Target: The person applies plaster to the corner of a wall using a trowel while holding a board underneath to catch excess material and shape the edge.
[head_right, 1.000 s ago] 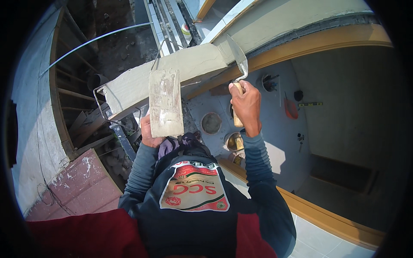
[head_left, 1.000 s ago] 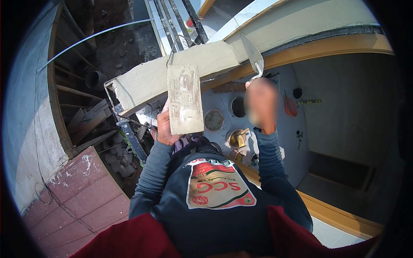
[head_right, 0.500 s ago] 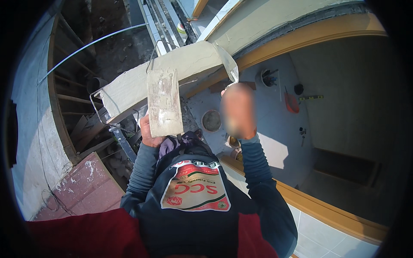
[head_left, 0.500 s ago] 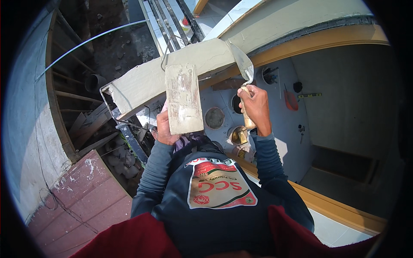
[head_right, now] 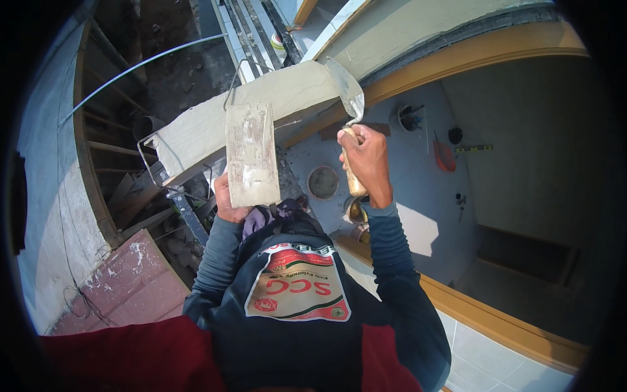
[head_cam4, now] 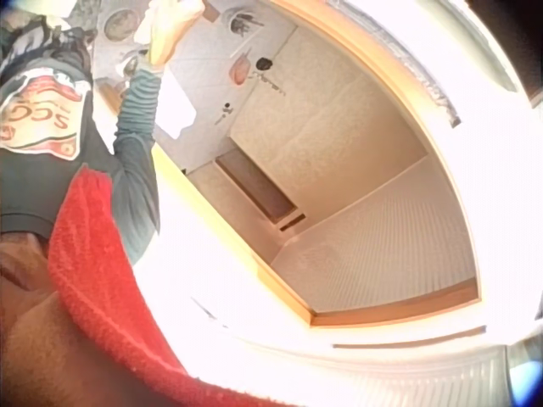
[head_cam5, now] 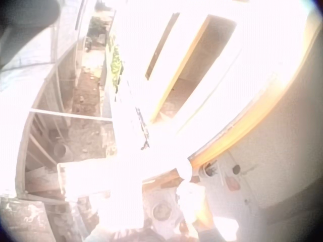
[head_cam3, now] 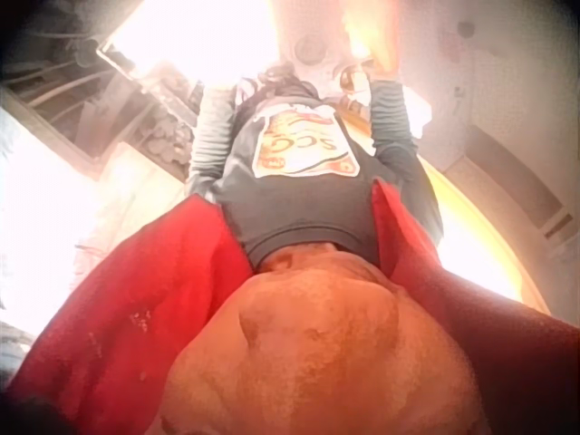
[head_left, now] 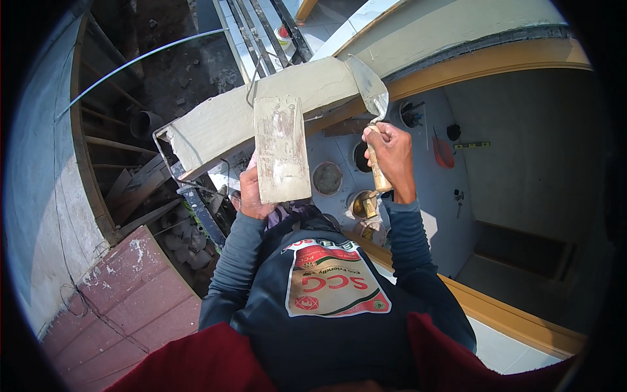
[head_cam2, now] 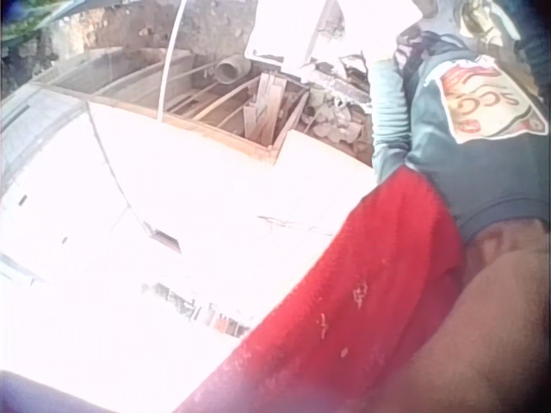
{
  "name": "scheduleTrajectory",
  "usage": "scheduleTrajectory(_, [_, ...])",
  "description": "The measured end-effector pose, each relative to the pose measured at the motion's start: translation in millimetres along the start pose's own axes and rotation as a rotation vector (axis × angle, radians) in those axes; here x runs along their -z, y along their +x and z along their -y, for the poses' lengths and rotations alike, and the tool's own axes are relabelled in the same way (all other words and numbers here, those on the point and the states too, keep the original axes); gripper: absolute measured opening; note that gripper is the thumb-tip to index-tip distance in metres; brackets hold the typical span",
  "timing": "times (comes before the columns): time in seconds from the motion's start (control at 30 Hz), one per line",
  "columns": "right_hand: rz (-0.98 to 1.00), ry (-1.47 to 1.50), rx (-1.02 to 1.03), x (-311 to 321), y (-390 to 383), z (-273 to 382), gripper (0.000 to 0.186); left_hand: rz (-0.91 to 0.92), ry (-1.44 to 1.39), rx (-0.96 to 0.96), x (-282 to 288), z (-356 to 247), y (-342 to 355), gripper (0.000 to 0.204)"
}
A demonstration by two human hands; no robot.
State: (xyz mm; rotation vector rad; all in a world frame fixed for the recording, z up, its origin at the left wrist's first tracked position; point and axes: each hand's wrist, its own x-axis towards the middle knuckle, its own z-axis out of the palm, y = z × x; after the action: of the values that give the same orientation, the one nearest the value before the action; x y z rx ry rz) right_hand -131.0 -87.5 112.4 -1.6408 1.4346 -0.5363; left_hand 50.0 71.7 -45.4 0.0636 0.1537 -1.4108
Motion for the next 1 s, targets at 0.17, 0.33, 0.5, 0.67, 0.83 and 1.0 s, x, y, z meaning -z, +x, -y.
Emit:
scheduleTrajectory(0.17, [-0.028,-0.033,0.010,4.3,-1.7,2.9,0.024,-0.002,-0.003,-0.002,0.2,0.5,-0.6,0.055])
scheduleTrajectory(0.33, [-0.009,-0.080,-0.007,10.5,-11.6,-1.0,0.024,0.024,-0.015,-0.025,-2.4,0.0,-1.7,0.054])
scheduleTrajectory(0.5, [-0.046,-0.158,0.095,7.2,-5.4,-9.4,0.024,-0.019,0.002,-0.037,-2.3,0.2,-2.4,0.054])
scheduleTrajectory(0.67, [-0.001,-0.135,0.059,-3.1,16.6,-5.3,0.026,0.018,0.025,0.000,1.7,-1.3,-2.1,0.054])
scheduleTrajectory(0.83, [0.019,-0.039,0.003,3.7,26.7,-4.4,0.027,0.038,0.010,0.026,2.8,-1.2,-2.2,0.054])
scheduleTrajectory(1.0, [0.020,-0.033,0.015,14.1,13.3,1.9,0.030,-0.001,0.032,-0.010,-3.1,-2.2,-3.0,0.055])
